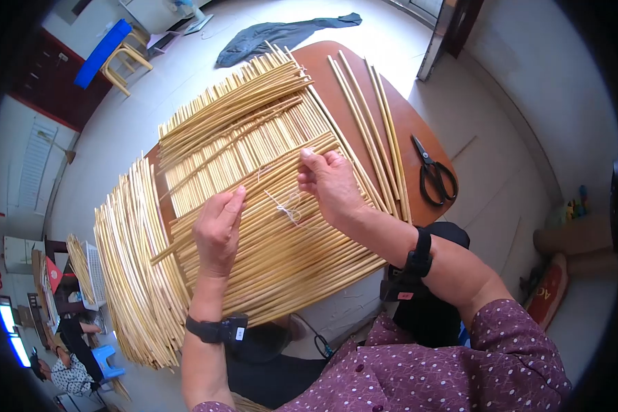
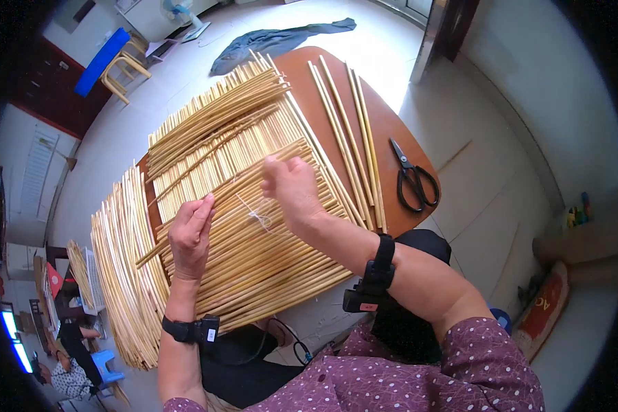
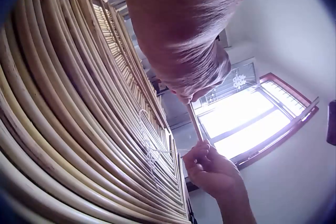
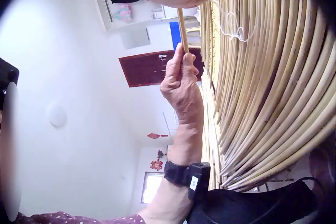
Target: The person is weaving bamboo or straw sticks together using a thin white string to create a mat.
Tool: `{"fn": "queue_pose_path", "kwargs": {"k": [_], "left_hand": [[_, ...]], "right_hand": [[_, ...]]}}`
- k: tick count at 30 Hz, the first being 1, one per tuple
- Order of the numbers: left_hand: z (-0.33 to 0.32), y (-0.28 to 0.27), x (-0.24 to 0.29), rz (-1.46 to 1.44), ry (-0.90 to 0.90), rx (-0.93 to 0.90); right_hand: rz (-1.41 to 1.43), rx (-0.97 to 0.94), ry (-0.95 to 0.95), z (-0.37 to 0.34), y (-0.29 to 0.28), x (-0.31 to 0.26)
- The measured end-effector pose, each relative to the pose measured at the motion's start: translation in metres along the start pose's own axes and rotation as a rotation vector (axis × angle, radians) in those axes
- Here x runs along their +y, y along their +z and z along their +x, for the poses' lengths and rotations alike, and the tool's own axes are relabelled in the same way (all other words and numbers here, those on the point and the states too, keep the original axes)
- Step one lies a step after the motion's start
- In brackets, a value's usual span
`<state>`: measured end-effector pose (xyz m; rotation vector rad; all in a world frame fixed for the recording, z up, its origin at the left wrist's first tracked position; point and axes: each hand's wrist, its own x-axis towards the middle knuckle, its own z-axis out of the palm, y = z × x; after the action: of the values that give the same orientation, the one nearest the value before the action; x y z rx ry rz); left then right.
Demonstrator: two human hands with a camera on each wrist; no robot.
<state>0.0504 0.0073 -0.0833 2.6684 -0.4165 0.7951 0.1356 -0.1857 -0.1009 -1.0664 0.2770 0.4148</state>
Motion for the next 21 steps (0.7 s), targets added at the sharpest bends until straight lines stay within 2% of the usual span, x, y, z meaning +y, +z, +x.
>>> {"fn": "queue_pose_path", "kwargs": {"k": [2,4,6,7,9,21], "left_hand": [[-0.002,0.008,-0.003,-0.053,-0.066,0.039],[0.001,0.014,-0.011,-0.076,-0.091,0.035],[0.007,0.023,-0.027,-0.026,-0.151,-0.029],[0.011,0.027,-0.034,-0.013,-0.152,-0.062],[0.023,0.035,-0.039,-0.032,-0.163,-0.093],[0.037,0.072,-0.061,-0.148,-0.192,-0.191]], "right_hand": [[0.094,0.005,0.034,-0.001,0.002,0.002],[0.066,-0.002,0.080,-0.005,0.001,0.008],[-0.033,-0.164,0.138,-0.018,0.004,0.017],[-0.034,-0.161,0.138,-0.024,0.007,0.020],[-0.078,-0.296,0.155,-0.034,0.012,0.025],[-0.062,-0.317,0.277,-0.043,0.011,0.024]]}}
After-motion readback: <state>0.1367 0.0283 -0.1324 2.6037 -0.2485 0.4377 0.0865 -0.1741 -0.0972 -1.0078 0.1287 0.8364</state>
